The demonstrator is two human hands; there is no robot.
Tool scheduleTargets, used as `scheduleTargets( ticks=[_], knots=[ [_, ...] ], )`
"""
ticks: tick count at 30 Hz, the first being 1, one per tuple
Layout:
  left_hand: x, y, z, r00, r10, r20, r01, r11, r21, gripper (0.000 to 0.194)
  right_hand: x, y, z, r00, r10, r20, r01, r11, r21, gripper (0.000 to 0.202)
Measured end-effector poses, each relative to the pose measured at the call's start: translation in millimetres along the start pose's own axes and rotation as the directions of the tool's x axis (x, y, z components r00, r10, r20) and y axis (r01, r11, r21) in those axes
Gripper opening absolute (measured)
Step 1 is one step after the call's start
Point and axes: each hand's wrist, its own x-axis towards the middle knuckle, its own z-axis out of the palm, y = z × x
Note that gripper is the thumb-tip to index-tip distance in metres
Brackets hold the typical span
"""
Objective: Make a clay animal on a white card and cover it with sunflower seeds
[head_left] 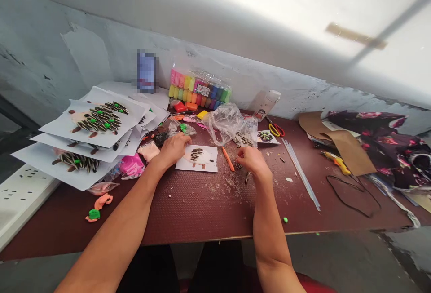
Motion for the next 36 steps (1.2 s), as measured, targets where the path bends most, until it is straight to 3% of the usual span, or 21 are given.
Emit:
scheduleTargets(
  ticks=[5, 10, 14, 20, 24, 26, 30, 36],
  knots=[
    [0.1, -0.6, 1.1, 1.000, 0.006, -0.016, -0.006, 1.000, -0.001, 0.034, 3.8, 0.0, 7.1, 0.996, -0.038, 0.080, 0.045, 0.995, -0.091, 0.022],
    [-0.5, 0.2, 0.5, 1.000, 0.002, -0.014, -0.002, 1.000, 0.010, 0.034, 8.3, -5.0, 13.0, 0.996, -0.071, 0.060, 0.075, 0.994, -0.080, 0.017],
    [-0.7, 1.0, -0.2, 1.000, 0.002, -0.012, -0.002, 1.000, 0.011, 0.035, 12.4, -8.3, 17.7, 0.996, -0.093, -0.015, 0.093, 0.996, 0.001, 0.015],
    [-0.7, 2.4, -1.3, 1.000, 0.002, 0.002, -0.002, 1.000, 0.019, 0.034, 14.2, -9.5, 18.8, 0.969, -0.105, -0.222, 0.154, 0.964, 0.217, 0.011],
    [-0.7, 2.3, -1.0, 1.000, -0.002, -0.006, 0.003, 1.000, 0.008, 0.034, 11.6, -16.3, 22.2, 0.961, -0.223, -0.162, 0.265, 0.909, 0.321, 0.005],
    [-0.7, 2.0, -0.5, 1.000, -0.004, -0.013, 0.004, 1.000, -0.001, 0.034, 11.3, -22.2, 26.2, 0.956, -0.257, -0.139, 0.284, 0.928, 0.240, 0.008],
    [-0.9, 1.4, 0.4, 1.000, -0.008, -0.017, 0.008, 1.000, -0.003, 0.034, 12.3, -31.5, 32.1, 0.965, -0.172, -0.196, 0.182, 0.983, 0.032, 0.014],
    [-0.7, 1.5, 0.4, 1.000, 0.000, -0.016, 0.000, 1.000, 0.002, 0.034, 9.0, -38.1, 31.8, 0.971, -0.110, -0.211, 0.101, 0.994, -0.053, 0.020]
  ],
)
